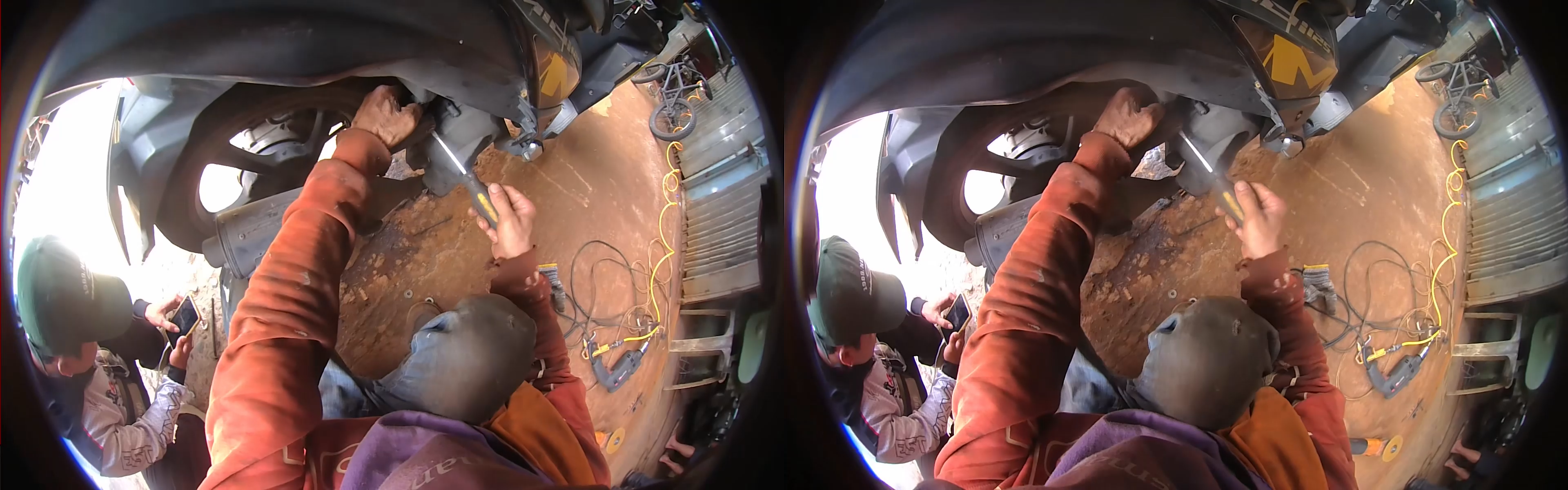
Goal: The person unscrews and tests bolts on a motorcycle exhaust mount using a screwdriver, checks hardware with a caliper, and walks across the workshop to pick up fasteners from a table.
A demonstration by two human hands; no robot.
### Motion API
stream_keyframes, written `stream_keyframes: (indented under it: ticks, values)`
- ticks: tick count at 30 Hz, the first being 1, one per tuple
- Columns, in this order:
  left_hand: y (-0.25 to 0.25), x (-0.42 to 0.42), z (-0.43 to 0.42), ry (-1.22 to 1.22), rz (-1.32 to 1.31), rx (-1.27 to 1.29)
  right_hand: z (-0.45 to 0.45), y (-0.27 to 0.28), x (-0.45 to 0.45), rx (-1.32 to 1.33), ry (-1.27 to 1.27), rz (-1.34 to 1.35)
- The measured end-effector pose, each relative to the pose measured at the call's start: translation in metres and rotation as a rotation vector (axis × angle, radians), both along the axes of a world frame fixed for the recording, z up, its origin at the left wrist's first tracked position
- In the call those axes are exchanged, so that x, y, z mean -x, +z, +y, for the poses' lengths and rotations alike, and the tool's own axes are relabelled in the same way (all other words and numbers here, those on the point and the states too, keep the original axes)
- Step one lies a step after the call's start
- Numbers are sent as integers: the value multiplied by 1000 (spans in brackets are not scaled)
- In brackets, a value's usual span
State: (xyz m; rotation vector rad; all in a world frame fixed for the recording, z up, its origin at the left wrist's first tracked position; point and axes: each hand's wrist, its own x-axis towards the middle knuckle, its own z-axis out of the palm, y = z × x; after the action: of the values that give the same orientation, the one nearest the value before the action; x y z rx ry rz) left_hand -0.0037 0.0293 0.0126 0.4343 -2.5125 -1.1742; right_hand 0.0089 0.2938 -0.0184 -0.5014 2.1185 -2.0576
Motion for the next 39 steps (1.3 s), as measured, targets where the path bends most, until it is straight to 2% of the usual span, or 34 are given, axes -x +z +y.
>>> stream_keyframes:
  ticks: [2, 4, 6, 7, 8, 10, 11, 12, 14, 16, 18, 19, 20, 22, 24, 26, 27, 28, 30, 31, 32, 35, 36, 38, 39]
  values:
    - [-1, 3, -2, -5, -2, -8, 1, 12, 4, 56, 34, -411]
    - [2, -3, -3, -49, 13, -22, 3, 10, -4, -18, 88, -335]
    - [2, -9, -2, -98, 25, -40, 1, -7, -12, -251, -62, 397]
    - [0, -10, -3, -147, 48, -53, 0, -2, -9, -415, -96, 904]
    - [-1, -11, -4, -196, 71, -65, 0, -2, -10, -416, -97, 904]
    - [-3, -10, -5, -196, 86, -97, -2, -6, -12, -404, -87, 782]
    - [-4, -11, -5, -197, 98, -129, -5, -17, -7, -255, -43, 535]
    - [-5, -10, -7, -197, 97, -130, 1, -14, 1, -255, -43, 534]
    - [-7, -5, -8, -196, 39, -47, 9, 18, 8, 195, 227, -531]
    - [-7, -5, -4, -187, 68, -40, 4, 19, 4, 162, 156, -529]
    - [-4, -8, -4, -166, 98, -33, 6, -1, 4, -92, 29, -9]
    - [-3, -9, -4, -188, 93, -76, -2, -5, -1, -87, -40, 323]
    - [-2, -9, -4, -211, 86, -120, -2, -4, -4, -86, -40, 323]
    - [-5, -7, -2, -243, 147, -178, 0, 2, -8, -477, -125, 1119]
    - [-6, -7, -3, -268, 203, -232, -1, -3, -4, -440, -134, 1081]
    - [5, -11, -2, -185, 18, -112, -1, 1, -1, 20, 2, -232]
    - [3, -12, 0, -189, 12, -113, 5, 8, 7, 134, 99, -509]
    - [2, -12, 0, -199, 39, -99, 6, 9, 4, 138, 94, -510]
    - [3, -9, -3, -201, 72, -78, 0, 12, 1, 78, 62, -384]
    - [2, -9, -4, -192, 51, -36, 6, -1, 2, 33, 68, -229]
    - [0, -8, -3, -184, 31, 5, 5, -9, -2, 32, 66, -229]
    - [-3, -6, -5, -196, 60, 2, 1, -13, -4, -376, -154, 1045]
    - [-4, -6, -6, -197, 59, 2, 0, -13, -7, -376, -155, 1044]
    - [-6, -3, -6, -175, 15, 28, -5, -12, -16, -70, -44, -58]
    - [-7, -3, -6, -176, 9, 29, 6, 2, -4, 101, 170, -369]
